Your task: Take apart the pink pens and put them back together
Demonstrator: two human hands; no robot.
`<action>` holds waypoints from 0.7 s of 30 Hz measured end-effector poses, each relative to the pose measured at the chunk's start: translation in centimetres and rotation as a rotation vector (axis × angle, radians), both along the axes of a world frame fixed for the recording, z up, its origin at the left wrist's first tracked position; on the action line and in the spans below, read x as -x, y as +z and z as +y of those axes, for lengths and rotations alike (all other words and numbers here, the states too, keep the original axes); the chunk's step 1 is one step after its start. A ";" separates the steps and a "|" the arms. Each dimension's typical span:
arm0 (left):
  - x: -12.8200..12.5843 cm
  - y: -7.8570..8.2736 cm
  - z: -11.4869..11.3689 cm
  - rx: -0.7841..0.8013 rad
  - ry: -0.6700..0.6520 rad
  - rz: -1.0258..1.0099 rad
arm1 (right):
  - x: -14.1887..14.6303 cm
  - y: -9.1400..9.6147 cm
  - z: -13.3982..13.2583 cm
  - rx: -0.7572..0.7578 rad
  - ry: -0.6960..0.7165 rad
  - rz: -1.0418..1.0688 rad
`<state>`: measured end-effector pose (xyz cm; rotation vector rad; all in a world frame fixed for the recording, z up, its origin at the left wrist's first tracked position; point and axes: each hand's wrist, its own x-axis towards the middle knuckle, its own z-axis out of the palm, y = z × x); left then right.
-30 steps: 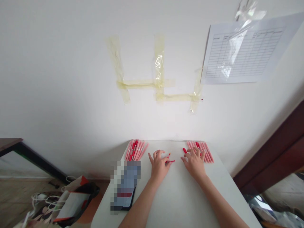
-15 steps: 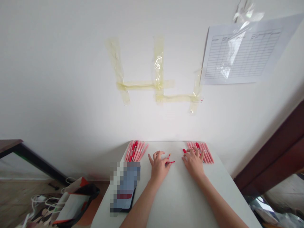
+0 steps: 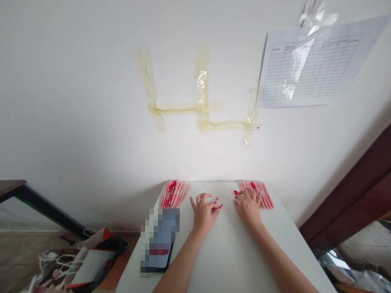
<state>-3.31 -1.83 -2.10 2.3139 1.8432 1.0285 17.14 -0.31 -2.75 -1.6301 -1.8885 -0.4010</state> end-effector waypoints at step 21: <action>-0.5 0.3 -0.4 0.032 -0.085 0.003 | 0.8 -0.9 -0.1 0.056 0.304 0.026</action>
